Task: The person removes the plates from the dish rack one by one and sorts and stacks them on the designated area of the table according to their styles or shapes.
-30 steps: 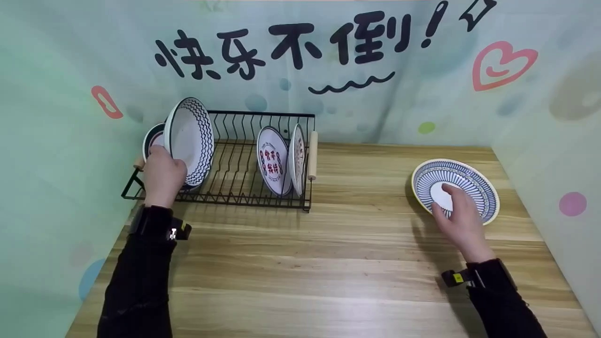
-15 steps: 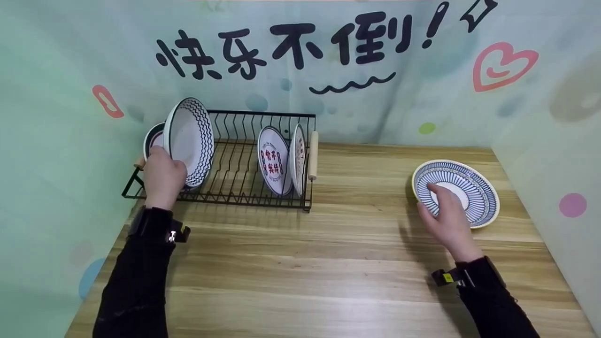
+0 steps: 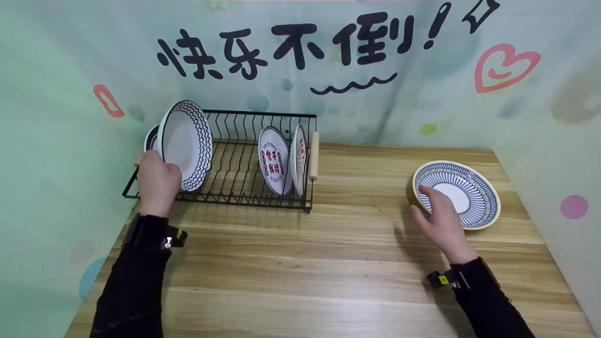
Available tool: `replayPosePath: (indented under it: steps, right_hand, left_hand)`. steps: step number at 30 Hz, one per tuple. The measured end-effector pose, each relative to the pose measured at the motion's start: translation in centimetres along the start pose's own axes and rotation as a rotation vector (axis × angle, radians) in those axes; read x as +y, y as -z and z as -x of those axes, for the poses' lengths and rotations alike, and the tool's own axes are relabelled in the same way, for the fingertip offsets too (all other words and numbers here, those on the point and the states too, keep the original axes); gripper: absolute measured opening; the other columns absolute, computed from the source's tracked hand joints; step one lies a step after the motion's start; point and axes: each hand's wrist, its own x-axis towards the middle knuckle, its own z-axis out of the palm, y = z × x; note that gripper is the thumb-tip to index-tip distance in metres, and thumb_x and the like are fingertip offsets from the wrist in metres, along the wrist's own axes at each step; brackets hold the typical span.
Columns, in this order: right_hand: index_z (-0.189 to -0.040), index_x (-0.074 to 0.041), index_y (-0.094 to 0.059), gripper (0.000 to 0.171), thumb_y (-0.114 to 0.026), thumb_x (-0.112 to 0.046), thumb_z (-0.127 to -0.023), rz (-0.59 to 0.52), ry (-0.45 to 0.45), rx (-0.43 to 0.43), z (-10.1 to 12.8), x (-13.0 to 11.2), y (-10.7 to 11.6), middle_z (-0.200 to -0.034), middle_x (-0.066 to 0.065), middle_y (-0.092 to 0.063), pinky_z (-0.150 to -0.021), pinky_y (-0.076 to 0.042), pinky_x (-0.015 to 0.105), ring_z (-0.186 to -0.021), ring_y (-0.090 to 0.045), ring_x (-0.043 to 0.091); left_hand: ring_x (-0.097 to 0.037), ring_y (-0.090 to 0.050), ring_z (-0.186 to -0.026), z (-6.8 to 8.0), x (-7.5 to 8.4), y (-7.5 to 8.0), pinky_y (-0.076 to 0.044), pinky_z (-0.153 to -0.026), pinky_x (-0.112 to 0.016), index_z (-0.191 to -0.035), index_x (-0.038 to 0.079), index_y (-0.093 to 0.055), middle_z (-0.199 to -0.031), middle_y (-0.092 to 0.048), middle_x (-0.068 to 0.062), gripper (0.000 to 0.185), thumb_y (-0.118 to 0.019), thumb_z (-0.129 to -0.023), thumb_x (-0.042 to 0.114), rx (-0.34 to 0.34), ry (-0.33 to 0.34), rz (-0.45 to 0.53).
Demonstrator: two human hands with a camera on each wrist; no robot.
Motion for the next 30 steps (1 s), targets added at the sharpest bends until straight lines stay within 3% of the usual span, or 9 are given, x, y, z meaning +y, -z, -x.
replayPosePath:
  steps: [5,12,17,26,30]
  right_hand:
    - [-0.128,0.015,-0.052,0.047,-0.068,-0.001,-0.086,-0.01,-0.008,0.0,0.0,-0.2,-0.2,-0.124,0.032,-0.057,-0.105,-0.035,0.057,-0.117,-0.05,0.047]
    - [-0.128,0.014,-0.053,0.047,-0.069,0.0,-0.086,-0.017,-0.017,-0.003,0.0,-0.6,-0.7,-0.124,0.031,-0.057,-0.105,-0.035,0.056,-0.117,-0.05,0.046]
    - [-0.129,0.014,-0.051,0.048,-0.068,0.001,-0.086,-0.012,-0.011,-0.006,-0.1,-0.7,-1.0,-0.125,0.032,-0.057,-0.106,-0.034,0.056,-0.119,-0.049,0.047]
    - [-0.127,0.016,-0.052,0.047,-0.068,-0.001,-0.086,-0.029,0.007,0.003,-0.3,-1.2,-1.0,-0.122,0.033,-0.057,-0.104,-0.035,0.058,-0.117,-0.05,0.048]
    - [-0.127,0.015,-0.052,0.047,-0.068,-0.001,-0.086,-0.028,0.01,0.004,-0.3,-1.4,-1.0,-0.123,0.033,-0.057,-0.105,-0.035,0.057,-0.117,-0.05,0.047]
  left_hand:
    - [-0.051,-0.056,-0.094,0.2,-0.2,0.5,-0.047,-0.081,-0.064,-0.12,-0.024,-0.043,-0.116,-0.053,-0.043,0.04,-0.037,-0.087,-0.003,-0.006,0.03,0.01]
    - [-0.049,-0.056,-0.1,0.4,-0.1,0.6,-0.046,-0.086,-0.062,-0.12,-0.023,-0.045,-0.114,-0.055,-0.041,0.039,-0.038,-0.087,-0.002,0.061,0.019,0.07]
    - [-0.041,-0.052,-0.09,0.6,0.7,0.8,-0.044,-0.079,-0.056,-0.116,-0.021,-0.046,-0.108,-0.057,-0.036,0.036,-0.037,-0.087,-0.002,0.087,0.012,0.107]
    - [-0.036,-0.051,-0.092,1.2,2.4,1.3,-0.042,-0.082,-0.048,-0.11,-0.016,-0.048,-0.11,-0.057,-0.032,0.03,-0.036,-0.089,0.001,0.133,0.014,0.194]
    - [-0.037,-0.053,-0.103,1.4,3.0,1.6,-0.043,-0.089,-0.049,-0.116,-0.017,-0.048,-0.115,-0.057,-0.032,0.033,-0.037,-0.091,0.002,0.151,0.015,0.227]
